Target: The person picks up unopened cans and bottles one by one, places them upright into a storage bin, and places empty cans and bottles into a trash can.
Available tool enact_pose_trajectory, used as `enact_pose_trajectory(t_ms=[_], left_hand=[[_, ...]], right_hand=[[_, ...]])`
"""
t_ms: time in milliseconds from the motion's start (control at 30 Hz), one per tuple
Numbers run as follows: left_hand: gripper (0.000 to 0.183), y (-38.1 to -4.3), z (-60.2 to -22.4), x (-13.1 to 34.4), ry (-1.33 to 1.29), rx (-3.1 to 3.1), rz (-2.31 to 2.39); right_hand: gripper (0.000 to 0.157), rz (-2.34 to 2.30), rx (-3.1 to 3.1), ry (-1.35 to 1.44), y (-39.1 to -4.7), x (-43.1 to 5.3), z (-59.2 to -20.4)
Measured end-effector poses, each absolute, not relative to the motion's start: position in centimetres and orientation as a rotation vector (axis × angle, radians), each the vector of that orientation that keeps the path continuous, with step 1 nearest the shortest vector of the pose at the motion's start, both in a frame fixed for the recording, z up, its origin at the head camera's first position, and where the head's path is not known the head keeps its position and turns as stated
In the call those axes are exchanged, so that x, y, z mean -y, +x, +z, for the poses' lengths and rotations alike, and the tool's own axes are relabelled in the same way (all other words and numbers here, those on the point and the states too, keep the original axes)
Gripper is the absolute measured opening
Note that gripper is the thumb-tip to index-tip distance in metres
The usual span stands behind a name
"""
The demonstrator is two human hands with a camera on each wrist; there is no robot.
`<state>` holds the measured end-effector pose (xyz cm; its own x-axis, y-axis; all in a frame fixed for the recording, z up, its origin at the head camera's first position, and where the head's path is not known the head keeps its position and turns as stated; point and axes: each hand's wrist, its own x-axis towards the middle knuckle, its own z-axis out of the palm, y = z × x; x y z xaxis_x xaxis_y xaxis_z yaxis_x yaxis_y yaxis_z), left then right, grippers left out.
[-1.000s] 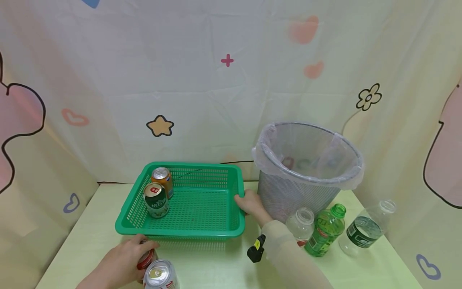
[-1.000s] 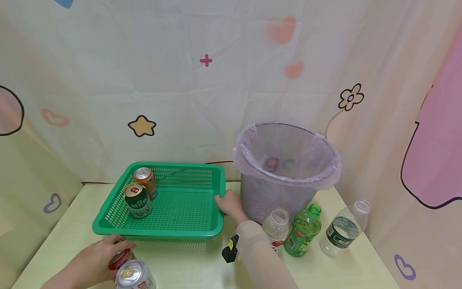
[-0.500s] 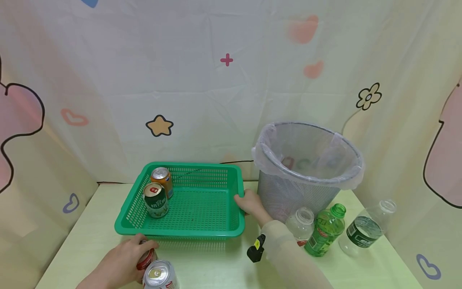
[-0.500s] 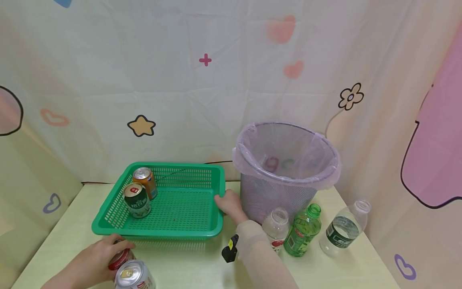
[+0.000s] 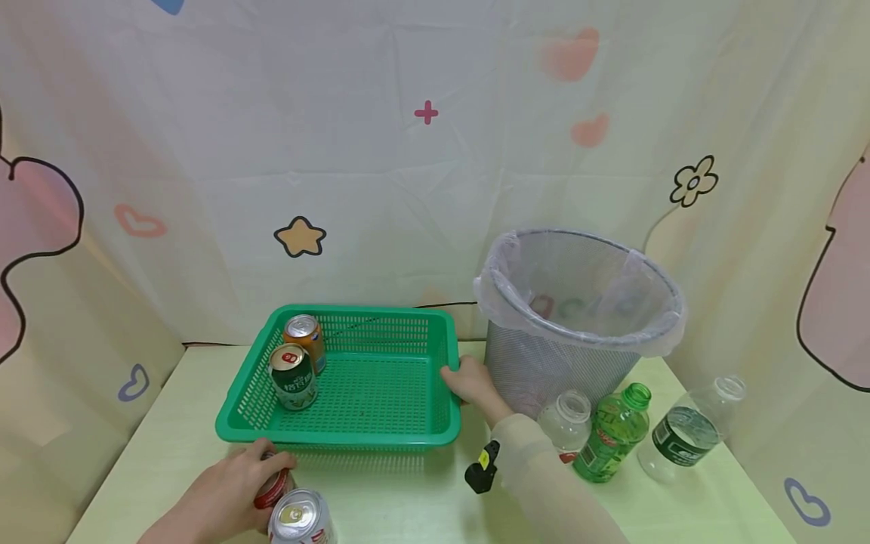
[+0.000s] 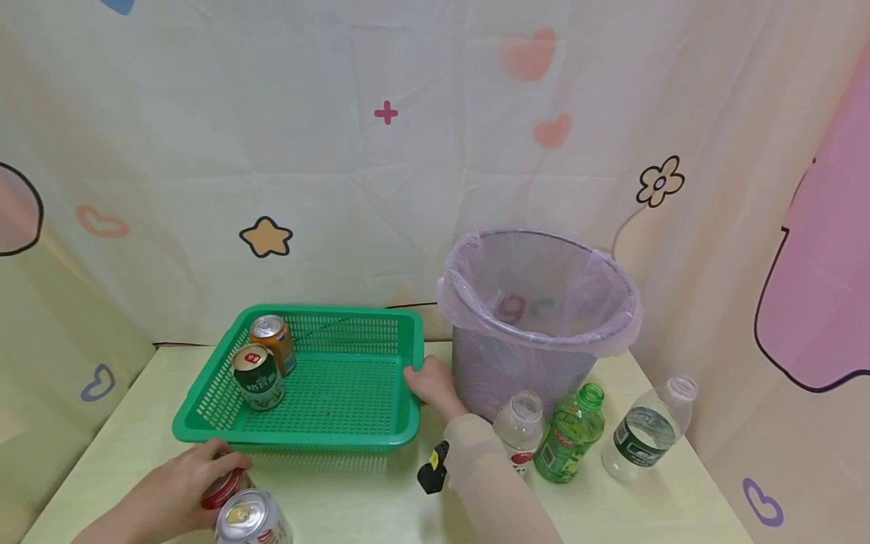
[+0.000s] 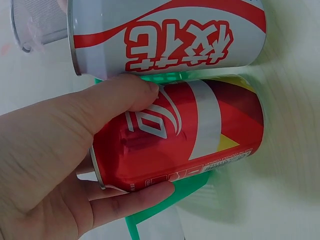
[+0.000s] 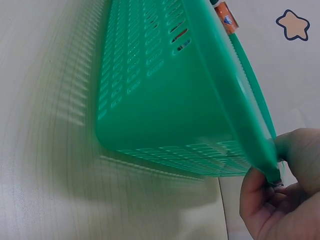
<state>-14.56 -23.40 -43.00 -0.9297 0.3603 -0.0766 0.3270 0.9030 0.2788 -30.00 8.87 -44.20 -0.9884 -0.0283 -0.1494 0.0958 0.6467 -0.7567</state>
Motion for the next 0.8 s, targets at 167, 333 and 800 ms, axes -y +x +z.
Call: enact_pose_trajectory(t_ms=[167,333,800], left_hand=[[0.049,-14.5,-43.0,23.7,0.551,-2.941,0.399],[0.046,-14.4,-42.9,23.9,0.535,-2.931,0.397],[0.044,-14.4,-42.8,24.6,0.617,-2.954,0.374]], right_hand=[[0.023,-1.252,-2.721,0.046,-30.0,-8.9,-44.2],[0.024,-1.241,-2.723,0.047,-30.1,-8.9,-44.3],[0.023,-1.270,-2.705,0.082,-30.1,-8.8,-44.5]])
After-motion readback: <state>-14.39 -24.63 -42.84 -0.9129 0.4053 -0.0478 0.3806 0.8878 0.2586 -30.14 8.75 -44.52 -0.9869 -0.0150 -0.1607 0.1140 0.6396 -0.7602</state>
